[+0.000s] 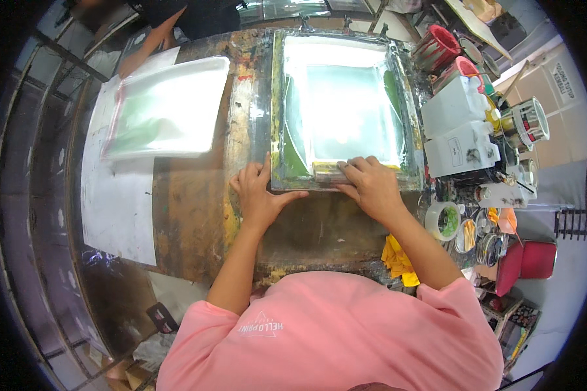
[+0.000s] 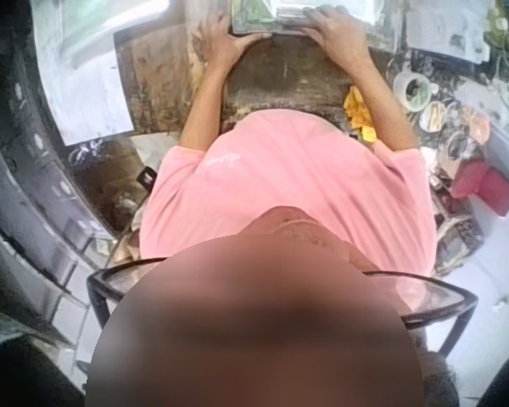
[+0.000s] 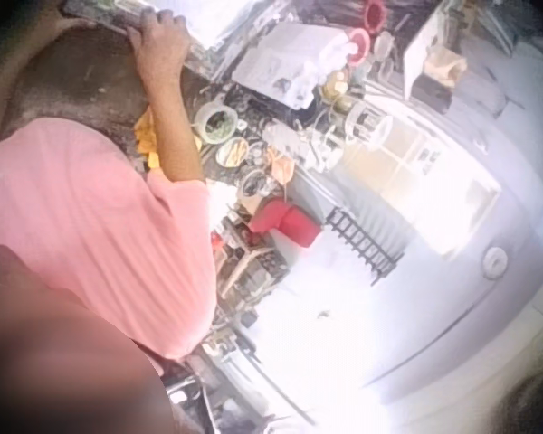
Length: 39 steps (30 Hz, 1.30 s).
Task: The person repeatedly pulls a squeegee across a screen-printing frame to transfer green ink onto a white flower-shaped stencil. The person dips the squeegee into a tray of green ink between strokes and maintains consistent pressure across the screen.
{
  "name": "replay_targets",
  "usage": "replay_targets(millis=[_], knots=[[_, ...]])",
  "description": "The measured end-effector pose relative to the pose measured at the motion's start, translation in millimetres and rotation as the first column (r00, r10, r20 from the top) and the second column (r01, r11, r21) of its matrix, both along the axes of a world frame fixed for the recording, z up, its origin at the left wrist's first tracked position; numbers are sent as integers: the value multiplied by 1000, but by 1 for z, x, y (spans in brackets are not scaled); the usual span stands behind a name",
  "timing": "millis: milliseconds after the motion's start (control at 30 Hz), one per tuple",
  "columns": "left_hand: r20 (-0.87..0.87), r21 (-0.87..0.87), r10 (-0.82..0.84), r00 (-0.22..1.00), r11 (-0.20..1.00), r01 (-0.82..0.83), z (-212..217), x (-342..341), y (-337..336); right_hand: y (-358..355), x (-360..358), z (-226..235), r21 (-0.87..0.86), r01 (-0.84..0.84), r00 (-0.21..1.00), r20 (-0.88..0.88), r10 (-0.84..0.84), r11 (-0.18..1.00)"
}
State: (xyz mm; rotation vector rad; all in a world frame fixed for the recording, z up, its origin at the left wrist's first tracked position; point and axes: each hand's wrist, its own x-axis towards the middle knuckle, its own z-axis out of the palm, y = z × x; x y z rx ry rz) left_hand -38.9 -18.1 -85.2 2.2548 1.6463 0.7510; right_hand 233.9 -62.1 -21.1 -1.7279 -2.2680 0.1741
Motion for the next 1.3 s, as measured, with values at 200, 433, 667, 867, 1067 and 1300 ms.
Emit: replay_targets(millis=[200, 433, 667, 867, 1067, 1300], knots=[[43, -25, -30, 999, 999, 31, 3, -1, 2, 121, 33, -38, 255, -32, 998, 60, 17, 966], [74, 80, -49, 996, 996, 43, 5, -1, 4, 277, 83, -3, 36, -18, 984, 176, 12, 999], [126, 72, -71, 990, 995, 62, 1, -2, 1, 258, 76, -31, 220, 12, 990, 134, -42, 975], [113, 111, -50, 992, 993, 37, -6, -1, -1, 131, 35, -12, 182, 0, 986, 166, -31, 983], [139, 103, -40, 989, 994, 26, 0, -1, -3, 17, -5, 33, 4, 72, 990, 122, -72, 997], [816, -5, -27, 577, 999, 54, 70, 37, 11, 17, -7, 109, 453, 1, 978, 187, -96, 892]])
